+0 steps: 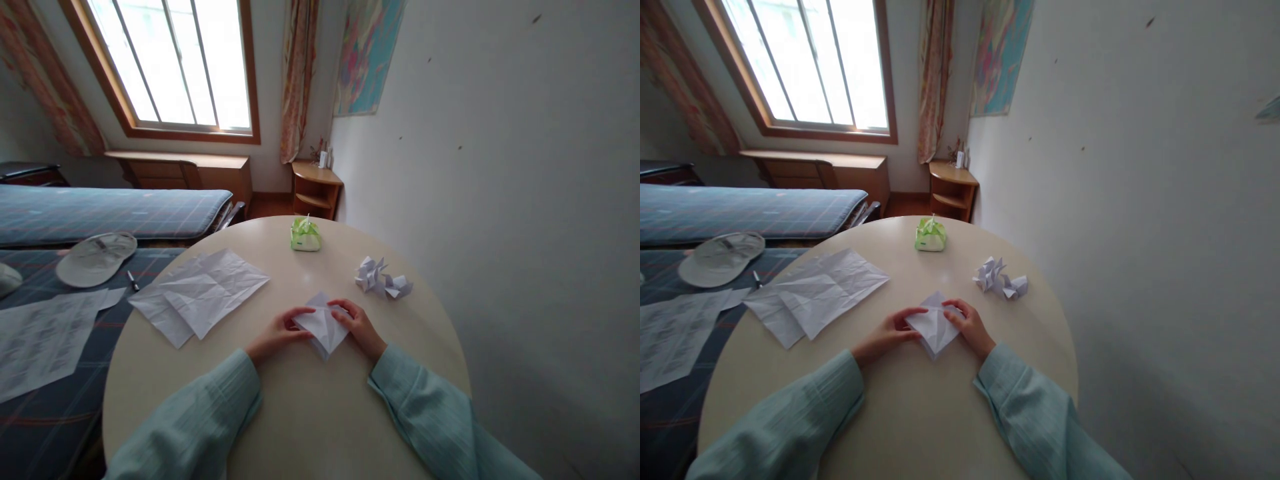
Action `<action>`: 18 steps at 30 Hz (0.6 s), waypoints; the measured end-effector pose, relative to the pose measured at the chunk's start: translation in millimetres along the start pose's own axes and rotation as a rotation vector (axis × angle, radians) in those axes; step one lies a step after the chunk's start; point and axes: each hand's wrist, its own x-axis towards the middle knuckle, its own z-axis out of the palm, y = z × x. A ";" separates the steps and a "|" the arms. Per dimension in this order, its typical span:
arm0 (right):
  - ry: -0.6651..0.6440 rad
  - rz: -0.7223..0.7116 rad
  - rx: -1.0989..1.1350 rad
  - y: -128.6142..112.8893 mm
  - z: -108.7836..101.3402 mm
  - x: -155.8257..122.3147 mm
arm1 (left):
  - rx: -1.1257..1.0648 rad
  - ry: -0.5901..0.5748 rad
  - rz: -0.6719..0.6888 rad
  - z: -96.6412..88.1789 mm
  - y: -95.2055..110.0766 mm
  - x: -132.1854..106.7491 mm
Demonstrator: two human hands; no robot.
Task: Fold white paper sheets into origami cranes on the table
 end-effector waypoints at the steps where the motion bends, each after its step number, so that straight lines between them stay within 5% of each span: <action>1: 0.000 0.006 -0.001 0.3 -0.5 -0.1 | -0.010 -0.007 -0.004 0.7 0.3 -0.2; 18: -0.021 0.042 0.005 -2.1 -1.8 -2.3 | 0.001 0.112 0.018 7.5 2.8 -3.8</action>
